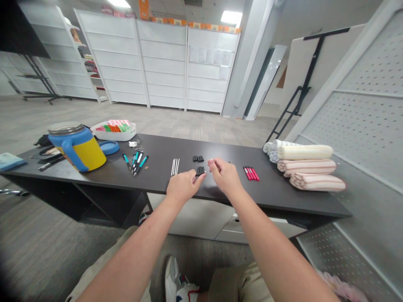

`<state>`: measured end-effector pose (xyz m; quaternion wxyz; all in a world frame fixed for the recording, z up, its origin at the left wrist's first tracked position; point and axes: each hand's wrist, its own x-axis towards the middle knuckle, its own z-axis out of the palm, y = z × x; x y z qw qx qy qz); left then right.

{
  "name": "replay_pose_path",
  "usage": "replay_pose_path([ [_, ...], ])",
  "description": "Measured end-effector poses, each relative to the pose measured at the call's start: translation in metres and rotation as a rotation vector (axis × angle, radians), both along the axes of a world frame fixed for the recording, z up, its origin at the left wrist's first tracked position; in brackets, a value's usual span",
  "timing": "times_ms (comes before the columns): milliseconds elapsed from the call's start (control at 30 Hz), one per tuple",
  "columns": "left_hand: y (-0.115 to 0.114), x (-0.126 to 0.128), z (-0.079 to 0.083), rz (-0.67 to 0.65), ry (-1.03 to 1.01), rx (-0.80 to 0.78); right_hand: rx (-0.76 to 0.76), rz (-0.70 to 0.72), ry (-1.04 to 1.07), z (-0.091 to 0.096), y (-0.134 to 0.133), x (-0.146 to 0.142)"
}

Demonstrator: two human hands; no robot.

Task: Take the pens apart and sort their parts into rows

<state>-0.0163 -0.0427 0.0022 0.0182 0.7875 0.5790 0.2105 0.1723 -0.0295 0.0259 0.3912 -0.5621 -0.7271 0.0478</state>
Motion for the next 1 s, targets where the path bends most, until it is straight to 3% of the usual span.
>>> replay_pose_path([
  [133, 0.001, -0.001, -0.001, -0.058, 0.035, 0.026, -0.106, 0.028, 0.097, -0.024, -0.015, -0.001],
  [233, 0.0, 0.0, -0.002, -0.123, 0.085, 0.048, -0.155, 0.095, 0.174, -0.032, -0.013, 0.001],
  [500, -0.002, -0.004, -0.004, -0.236, 0.168, 0.056, -0.264, 0.207, 0.058, -0.026, -0.012, 0.001],
  [667, 0.002, -0.013, -0.005, -0.337, 0.169, 0.05, -0.334, 0.207, 0.135, -0.026, -0.014, 0.0],
  [1000, 0.005, -0.009, -0.002, -0.304, 0.201, 0.024, -0.276, 0.268, 0.116, -0.023, -0.014, 0.004],
])
